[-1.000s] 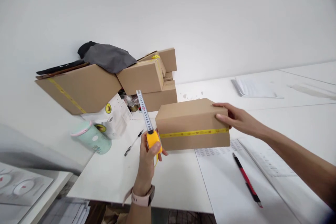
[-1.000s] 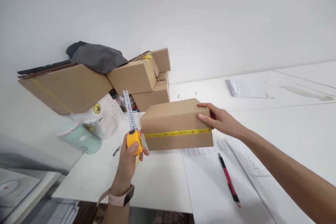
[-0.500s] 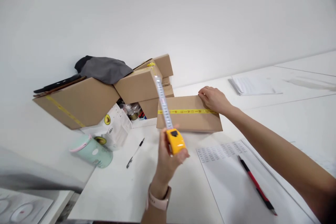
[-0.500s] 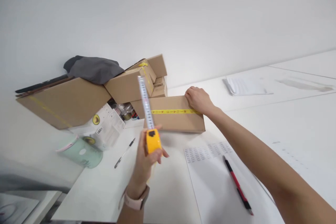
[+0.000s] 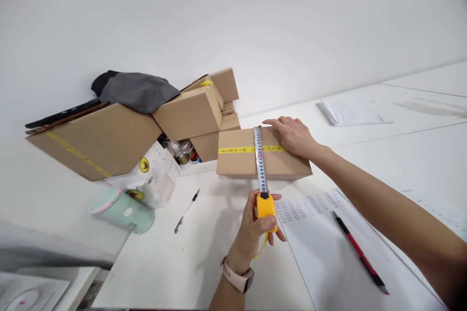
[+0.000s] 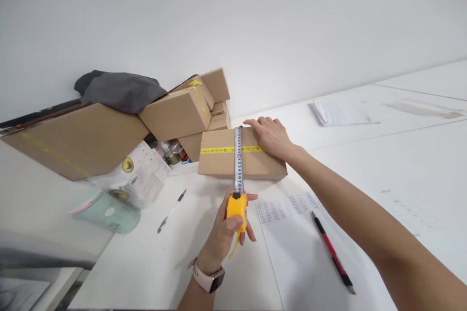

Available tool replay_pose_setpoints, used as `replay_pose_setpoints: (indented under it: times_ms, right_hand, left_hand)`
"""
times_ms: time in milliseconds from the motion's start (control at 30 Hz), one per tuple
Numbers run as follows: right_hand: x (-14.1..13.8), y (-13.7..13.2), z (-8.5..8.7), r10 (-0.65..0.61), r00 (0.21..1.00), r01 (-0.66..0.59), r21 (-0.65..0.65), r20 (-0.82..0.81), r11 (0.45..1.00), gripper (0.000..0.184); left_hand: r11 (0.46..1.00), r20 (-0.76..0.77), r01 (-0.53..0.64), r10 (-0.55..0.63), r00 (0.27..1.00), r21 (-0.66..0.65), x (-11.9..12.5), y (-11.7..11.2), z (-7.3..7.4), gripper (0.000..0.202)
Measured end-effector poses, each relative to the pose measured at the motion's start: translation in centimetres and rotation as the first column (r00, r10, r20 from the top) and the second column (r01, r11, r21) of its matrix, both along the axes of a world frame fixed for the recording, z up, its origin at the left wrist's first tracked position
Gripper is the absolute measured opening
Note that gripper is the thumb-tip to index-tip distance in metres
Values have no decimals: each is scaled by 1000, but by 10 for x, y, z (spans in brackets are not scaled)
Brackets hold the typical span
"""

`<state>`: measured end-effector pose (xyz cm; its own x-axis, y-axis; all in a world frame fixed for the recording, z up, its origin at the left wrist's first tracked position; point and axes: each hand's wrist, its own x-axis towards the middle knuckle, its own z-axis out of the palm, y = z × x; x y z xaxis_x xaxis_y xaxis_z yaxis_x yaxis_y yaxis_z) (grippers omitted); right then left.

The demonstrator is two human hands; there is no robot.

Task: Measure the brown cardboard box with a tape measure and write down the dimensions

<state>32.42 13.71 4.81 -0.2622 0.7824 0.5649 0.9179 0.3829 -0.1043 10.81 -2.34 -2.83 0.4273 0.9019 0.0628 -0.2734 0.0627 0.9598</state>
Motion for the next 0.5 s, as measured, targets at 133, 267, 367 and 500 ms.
replay_pose_setpoints:
  times_ms: [133,267,367,500]
  right_hand:
    - [-1,-3,5,25,996,-21,-38,83,999,61]
    - [1,-2,5,58,992,-54,-38,113,998,58]
    - [2,1,2,59,991,-59,-8,123,998,57]
    - [3,2,0,57,993,-59,16,104,998,57]
  left_hand:
    - [1000,-18,-12,12,1000,-27,-1,-3,-1,47]
    - [997,-77,-58,54,996,-51,5,-8,5,53]
    - [993,-117,-100,92,989,-66,15,-11,5,57]
    - [991,-95,-108,101,990,-74,27,-11,-3,59]
